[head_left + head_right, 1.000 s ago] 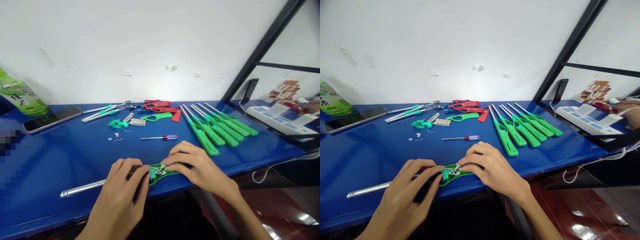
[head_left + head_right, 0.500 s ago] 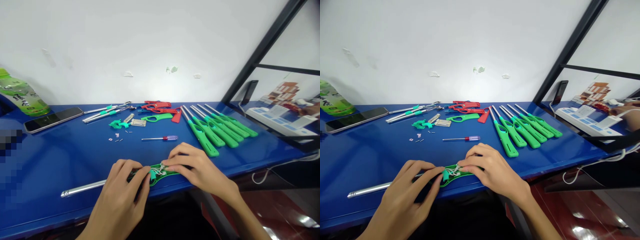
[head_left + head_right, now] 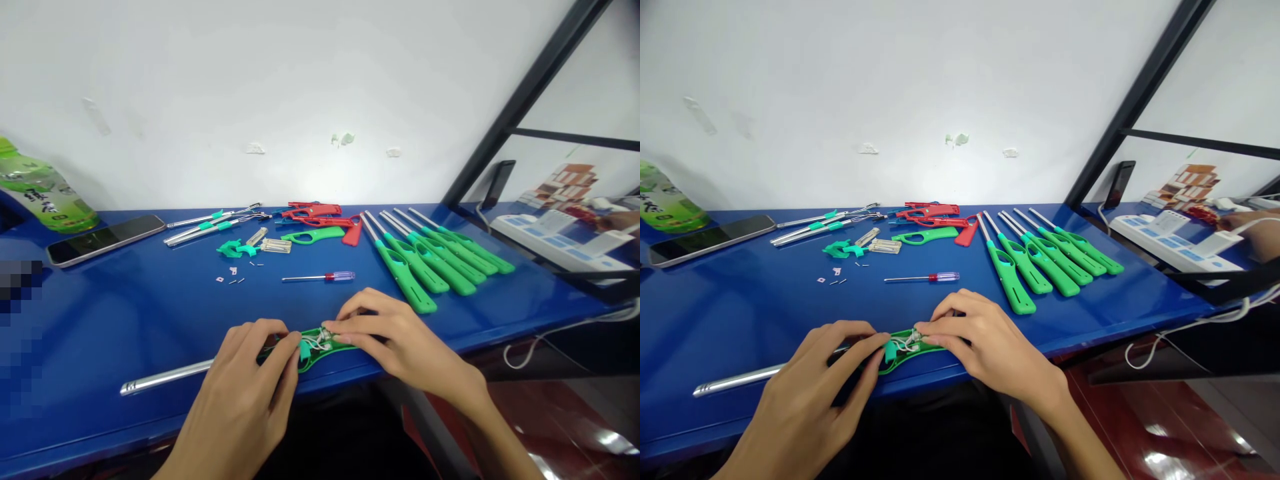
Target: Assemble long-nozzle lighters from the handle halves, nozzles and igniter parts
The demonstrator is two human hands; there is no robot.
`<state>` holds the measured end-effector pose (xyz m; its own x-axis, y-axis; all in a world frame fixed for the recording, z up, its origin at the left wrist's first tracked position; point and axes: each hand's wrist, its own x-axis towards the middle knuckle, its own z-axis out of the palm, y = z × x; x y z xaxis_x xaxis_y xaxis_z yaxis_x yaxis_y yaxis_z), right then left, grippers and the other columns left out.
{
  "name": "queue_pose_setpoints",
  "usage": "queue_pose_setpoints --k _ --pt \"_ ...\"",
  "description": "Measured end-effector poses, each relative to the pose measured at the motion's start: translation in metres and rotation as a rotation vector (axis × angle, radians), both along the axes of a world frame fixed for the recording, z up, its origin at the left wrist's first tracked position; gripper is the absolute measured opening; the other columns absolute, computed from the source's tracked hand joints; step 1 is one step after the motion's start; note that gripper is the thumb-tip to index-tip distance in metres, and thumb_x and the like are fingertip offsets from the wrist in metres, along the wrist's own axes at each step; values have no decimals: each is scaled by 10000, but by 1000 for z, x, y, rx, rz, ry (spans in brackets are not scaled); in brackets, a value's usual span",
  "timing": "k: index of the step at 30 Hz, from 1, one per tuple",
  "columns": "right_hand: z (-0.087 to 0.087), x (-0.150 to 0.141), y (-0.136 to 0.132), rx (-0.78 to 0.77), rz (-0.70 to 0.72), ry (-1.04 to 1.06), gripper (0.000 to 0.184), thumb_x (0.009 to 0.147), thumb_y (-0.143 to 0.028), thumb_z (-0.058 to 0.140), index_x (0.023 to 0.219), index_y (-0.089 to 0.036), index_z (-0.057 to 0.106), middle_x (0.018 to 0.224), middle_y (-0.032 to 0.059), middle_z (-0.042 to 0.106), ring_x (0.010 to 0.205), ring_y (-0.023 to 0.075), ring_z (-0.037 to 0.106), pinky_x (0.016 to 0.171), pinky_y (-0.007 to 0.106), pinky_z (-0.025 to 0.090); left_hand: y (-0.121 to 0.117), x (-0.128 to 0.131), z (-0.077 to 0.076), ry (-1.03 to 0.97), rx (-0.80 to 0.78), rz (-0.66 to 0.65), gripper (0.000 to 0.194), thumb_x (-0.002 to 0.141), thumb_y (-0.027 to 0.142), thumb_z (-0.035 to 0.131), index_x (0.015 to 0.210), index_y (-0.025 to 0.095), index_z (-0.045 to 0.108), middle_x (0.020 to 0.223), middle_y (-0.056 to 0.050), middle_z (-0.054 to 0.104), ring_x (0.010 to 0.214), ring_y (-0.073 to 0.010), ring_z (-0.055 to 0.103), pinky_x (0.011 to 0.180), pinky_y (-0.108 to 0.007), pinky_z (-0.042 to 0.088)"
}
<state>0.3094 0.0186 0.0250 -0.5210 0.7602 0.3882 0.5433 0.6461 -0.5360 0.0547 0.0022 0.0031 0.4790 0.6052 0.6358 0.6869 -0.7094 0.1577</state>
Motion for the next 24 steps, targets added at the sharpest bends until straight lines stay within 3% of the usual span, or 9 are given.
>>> queue_pose_setpoints --k 12,17,20,24 --pt "-4 1 2 -46 -14 -4 191 1046 -247 684 1183 -250 817 1093 43 748 1009 199 681 917 331 538 2 0 0 8 -32 -16 179 1042 69 542 1180 150 621 1050 -80 597 925 -229 574 803 -395 478" --pt "-4 1 2 -76 -22 -6 232 1062 -287 666 1278 -251 743 1169 31 752 1090 199 670 980 320 518 1 0 0 19 -32 -5 184 1049 84 538 1204 151 610 1078 -83 612 964 -237 576 861 -415 463" --pt "-4 1 2 -67 4 8 171 1071 -283 652 1213 -242 738 1175 28 751 1092 190 667 990 310 504 0 0 0 0 -43 5 202 1055 106 542 1248 147 587 1092 -80 631 989 -236 579 895 -414 456" --pt "-3 1 2 -34 33 3 134 1073 -257 646 1153 -239 753 1127 20 751 1077 174 670 980 297 489 1 1 -1 -13 -74 -5 132 1050 97 541 1155 164 586 1058 -70 624 967 -229 568 883 -407 449"
